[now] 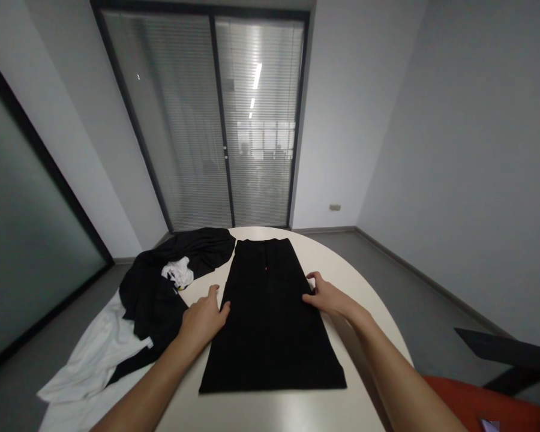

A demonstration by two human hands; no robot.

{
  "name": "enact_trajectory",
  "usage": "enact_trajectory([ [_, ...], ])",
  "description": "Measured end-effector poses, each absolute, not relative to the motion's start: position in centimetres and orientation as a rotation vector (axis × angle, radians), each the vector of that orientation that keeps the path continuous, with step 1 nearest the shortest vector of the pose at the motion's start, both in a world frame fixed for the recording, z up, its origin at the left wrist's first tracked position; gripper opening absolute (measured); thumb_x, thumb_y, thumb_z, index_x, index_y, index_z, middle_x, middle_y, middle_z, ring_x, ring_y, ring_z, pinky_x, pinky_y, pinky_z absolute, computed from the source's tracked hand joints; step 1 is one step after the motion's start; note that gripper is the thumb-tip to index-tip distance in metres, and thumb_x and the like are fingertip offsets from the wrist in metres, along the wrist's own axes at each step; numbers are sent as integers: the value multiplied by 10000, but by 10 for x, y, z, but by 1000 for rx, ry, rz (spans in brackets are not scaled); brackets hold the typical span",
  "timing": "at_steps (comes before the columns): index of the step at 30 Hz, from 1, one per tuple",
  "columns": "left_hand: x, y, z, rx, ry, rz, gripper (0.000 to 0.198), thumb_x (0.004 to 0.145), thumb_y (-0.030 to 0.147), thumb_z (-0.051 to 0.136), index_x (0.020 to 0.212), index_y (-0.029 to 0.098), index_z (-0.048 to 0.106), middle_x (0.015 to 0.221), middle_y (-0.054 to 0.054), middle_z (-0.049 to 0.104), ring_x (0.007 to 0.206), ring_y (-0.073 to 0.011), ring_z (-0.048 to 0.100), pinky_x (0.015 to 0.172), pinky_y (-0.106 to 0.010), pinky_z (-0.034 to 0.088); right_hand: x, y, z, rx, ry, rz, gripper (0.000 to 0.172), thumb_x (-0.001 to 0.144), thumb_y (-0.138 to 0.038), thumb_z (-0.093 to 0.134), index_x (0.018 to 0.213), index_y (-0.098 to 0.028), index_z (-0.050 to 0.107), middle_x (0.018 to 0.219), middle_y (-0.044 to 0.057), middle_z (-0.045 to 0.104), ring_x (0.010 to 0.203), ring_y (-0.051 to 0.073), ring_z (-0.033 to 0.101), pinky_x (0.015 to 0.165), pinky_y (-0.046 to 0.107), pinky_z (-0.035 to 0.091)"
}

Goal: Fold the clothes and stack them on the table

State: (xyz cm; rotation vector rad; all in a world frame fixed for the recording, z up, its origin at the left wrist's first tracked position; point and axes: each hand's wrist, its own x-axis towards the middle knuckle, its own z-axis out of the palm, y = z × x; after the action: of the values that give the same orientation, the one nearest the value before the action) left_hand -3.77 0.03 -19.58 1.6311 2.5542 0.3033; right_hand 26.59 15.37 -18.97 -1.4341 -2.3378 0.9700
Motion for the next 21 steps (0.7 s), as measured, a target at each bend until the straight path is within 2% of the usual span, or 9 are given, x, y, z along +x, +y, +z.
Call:
enact_trajectory([
  [4,-33,-5,-198,1665,2479,240,476,963,371,471,1373,139,405,1007,-180,714,963,-348,698,782,-388,470,274,152,-186,-1350,-2299,1324,520,832,-335,675,1160,-231,285,700,-60,583,508,127,560,473,228,404],
  [10,-34,-12,-194,1693,2319,258,443,938,310,523,1335,147,413,1029,-168,713,985,-303,697,772,-329,457,282,147,-173,-1341,-2374,1554,587,774,-465,739,1043,-230,273,597,-82,566,450,108,533,430,201,373],
  [13,-35,-24,-185,1680,2141,254,398,885,294,562,1247,169,452,880,-94,720,835,-267,711,659,-286,439,288,143,-165,-1349,-2520,1618,648,697,-486,790,1039,-215,310,563,-77,565,449,121,553,418,194,340],
  [16,-37,-35,-176,1632,1971,233,360,843,318,591,1161,196,475,756,-26,693,643,-229,682,570,-269,406,291,138,-159,-1364,-2602,1712,711,608,-499,838,1044,-207,359,653,-49,603,471,141,588,419,212,335],
  [18,-37,-37,-172,1661,1990,240,374,823,366,620,1134,199,497,776,-32,696,692,-238,689,590,-273,412,292,138,-158,-1405,-2620,1582,663,627,-544,817,1031,-198,421,705,-26,614,519,147,591,457,233,363],
  [21,-34,-33,-170,1686,2181,261,477,840,470,607,1214,190,512,858,-64,706,844,-274,694,665,-298,435,288,141,-160,-1330,-2623,1110,546,734,-621,720,1021,-187,555,751,6,619,655,160,585,562,252,391],
])
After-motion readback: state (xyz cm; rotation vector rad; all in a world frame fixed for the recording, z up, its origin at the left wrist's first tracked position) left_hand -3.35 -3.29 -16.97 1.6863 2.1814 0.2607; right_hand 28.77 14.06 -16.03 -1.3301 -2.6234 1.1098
